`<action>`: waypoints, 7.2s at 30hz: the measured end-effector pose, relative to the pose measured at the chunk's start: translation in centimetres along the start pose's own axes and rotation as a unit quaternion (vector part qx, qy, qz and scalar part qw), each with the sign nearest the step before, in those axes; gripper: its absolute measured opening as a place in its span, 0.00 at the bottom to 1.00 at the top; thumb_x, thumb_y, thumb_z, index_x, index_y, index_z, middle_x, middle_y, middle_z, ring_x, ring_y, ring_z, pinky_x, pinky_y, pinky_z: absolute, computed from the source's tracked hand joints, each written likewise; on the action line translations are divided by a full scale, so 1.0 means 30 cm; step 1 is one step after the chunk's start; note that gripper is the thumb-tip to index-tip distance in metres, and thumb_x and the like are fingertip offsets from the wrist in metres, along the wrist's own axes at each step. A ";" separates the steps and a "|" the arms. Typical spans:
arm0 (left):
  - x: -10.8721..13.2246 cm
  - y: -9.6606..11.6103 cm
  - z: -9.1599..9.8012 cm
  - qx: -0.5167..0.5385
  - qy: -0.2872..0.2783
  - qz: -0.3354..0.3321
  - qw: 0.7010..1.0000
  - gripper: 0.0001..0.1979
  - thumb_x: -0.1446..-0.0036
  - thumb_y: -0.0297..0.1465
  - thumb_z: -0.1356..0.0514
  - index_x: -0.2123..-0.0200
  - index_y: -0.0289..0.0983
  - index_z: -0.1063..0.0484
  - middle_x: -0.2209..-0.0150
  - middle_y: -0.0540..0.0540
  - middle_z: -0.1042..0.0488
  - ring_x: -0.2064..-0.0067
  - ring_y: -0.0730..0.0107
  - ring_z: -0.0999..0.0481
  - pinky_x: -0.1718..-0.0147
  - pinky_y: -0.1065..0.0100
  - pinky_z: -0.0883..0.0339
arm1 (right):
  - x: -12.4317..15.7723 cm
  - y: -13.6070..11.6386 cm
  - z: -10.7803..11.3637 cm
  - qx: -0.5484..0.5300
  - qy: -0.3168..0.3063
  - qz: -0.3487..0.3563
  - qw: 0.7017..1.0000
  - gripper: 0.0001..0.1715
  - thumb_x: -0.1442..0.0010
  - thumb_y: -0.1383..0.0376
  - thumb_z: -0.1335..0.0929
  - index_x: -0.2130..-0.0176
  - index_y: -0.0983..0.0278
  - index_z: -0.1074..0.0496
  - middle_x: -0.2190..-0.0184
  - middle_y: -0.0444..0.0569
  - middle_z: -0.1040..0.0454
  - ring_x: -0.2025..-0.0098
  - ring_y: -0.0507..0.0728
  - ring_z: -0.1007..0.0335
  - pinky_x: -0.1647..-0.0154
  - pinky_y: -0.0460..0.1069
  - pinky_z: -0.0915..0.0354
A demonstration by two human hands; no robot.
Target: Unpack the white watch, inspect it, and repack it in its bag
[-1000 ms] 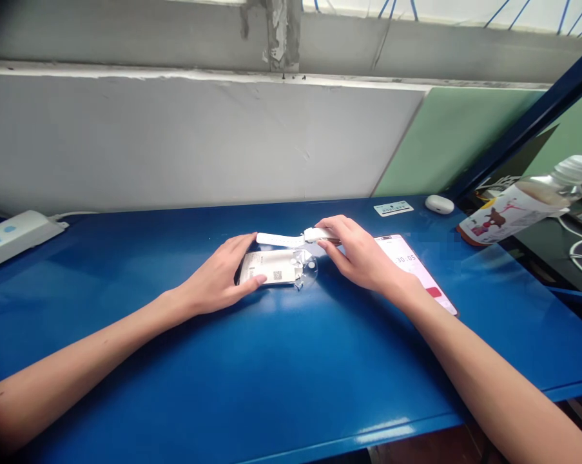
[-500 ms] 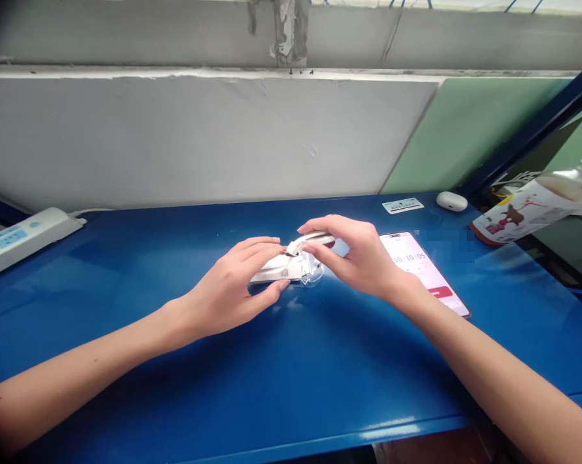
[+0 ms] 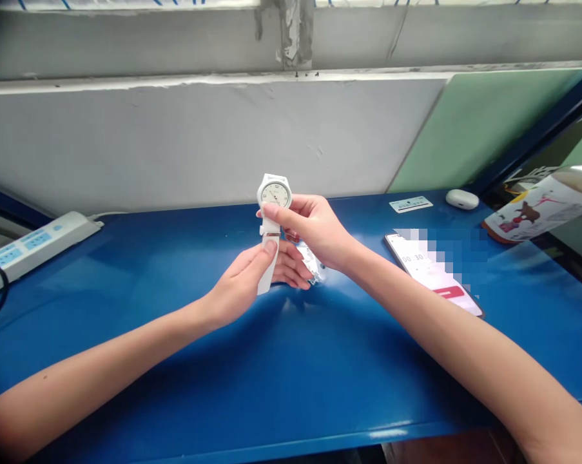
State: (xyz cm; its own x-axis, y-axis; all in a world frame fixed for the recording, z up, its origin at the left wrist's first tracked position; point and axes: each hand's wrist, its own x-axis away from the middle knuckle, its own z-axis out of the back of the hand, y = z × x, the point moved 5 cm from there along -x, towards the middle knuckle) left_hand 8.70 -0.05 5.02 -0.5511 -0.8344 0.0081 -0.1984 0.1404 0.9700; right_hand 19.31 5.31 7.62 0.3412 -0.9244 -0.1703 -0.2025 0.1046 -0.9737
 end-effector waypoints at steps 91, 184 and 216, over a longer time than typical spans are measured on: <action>0.024 -0.114 0.021 0.225 -0.073 0.131 0.963 0.12 0.33 0.35 0.39 0.53 0.31 0.25 0.58 0.36 0.18 0.58 0.58 0.17 0.56 0.61 0.26 | -0.031 0.126 -0.020 -0.245 -0.111 -0.174 0.947 0.19 0.27 0.64 0.41 0.52 0.65 0.23 0.59 0.49 0.16 0.56 0.55 0.19 0.50 0.49 0.26; 0.007 -0.077 0.069 0.085 -0.004 0.141 0.986 0.18 0.35 0.40 0.37 0.51 0.30 0.25 0.48 0.31 0.21 0.44 0.49 0.22 0.42 0.52 0.32 | -0.028 0.103 -0.018 -0.152 -0.018 -0.247 0.957 0.21 0.29 0.59 0.41 0.58 0.67 0.24 0.62 0.55 0.18 0.60 0.57 0.21 0.54 0.52 0.27; 0.015 -0.086 0.151 -0.683 -0.021 -0.189 0.706 0.29 0.32 0.41 0.43 0.35 0.30 0.41 0.35 0.29 0.36 0.32 0.44 0.38 0.34 0.41 0.45 | 0.180 0.062 0.232 0.333 0.159 -0.014 0.929 0.07 0.43 0.67 0.34 0.65 0.62 0.27 0.73 0.43 0.28 0.73 0.54 0.35 0.72 0.49 0.39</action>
State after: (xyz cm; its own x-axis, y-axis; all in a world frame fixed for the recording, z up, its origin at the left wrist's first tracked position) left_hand 5.29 1.63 1.41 -0.6973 -0.6544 -0.2923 0.6125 -0.7559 0.2311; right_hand 27.16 3.06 3.84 0.0281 -0.9807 -0.1933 0.4520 0.1850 -0.8726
